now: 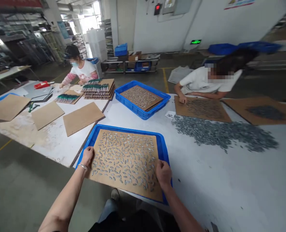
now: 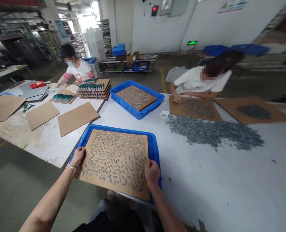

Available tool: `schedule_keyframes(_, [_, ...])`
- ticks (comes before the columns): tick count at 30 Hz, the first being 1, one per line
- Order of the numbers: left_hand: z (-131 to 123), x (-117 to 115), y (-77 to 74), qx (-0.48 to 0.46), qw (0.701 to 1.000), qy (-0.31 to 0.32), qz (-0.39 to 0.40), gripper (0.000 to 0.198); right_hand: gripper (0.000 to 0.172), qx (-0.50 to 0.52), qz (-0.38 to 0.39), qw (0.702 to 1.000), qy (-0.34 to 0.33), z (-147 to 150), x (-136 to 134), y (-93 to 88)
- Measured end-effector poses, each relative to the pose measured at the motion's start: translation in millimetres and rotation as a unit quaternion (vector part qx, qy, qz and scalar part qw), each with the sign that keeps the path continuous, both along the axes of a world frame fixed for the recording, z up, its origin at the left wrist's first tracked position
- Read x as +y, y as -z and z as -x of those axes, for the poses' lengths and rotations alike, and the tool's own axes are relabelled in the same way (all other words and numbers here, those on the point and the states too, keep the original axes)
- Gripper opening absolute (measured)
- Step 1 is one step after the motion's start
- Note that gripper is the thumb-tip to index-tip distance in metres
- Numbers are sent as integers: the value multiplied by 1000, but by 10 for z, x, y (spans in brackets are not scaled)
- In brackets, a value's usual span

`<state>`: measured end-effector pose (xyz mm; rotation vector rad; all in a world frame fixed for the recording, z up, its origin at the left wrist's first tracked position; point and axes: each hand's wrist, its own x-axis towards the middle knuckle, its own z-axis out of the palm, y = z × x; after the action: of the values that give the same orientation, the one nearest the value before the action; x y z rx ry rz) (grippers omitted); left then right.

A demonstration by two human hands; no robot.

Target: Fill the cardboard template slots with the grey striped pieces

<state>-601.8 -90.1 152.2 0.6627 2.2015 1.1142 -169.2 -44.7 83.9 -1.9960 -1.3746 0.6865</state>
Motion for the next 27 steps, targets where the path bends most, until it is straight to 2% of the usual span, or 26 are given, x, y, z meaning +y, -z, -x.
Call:
schedule_keyframes(4, [213, 177, -19, -36, 999, 14, 31, 20, 51, -7, 1, 1000, 19, 270, -33, 60])
schedule_keyframes(9, [297, 334, -4, -71, 995, 39, 62, 10, 41, -8, -1, 999, 37, 396, 57, 209])
schedule_keyframes(18, [296, 498, 68, -37, 996, 40, 77, 8, 36, -18, -9, 998, 51, 384, 182, 464])
schedule_keyframes(27, [251, 591, 308, 35, 992, 54, 112, 9, 40, -39, -11, 998, 43, 279, 297, 737])
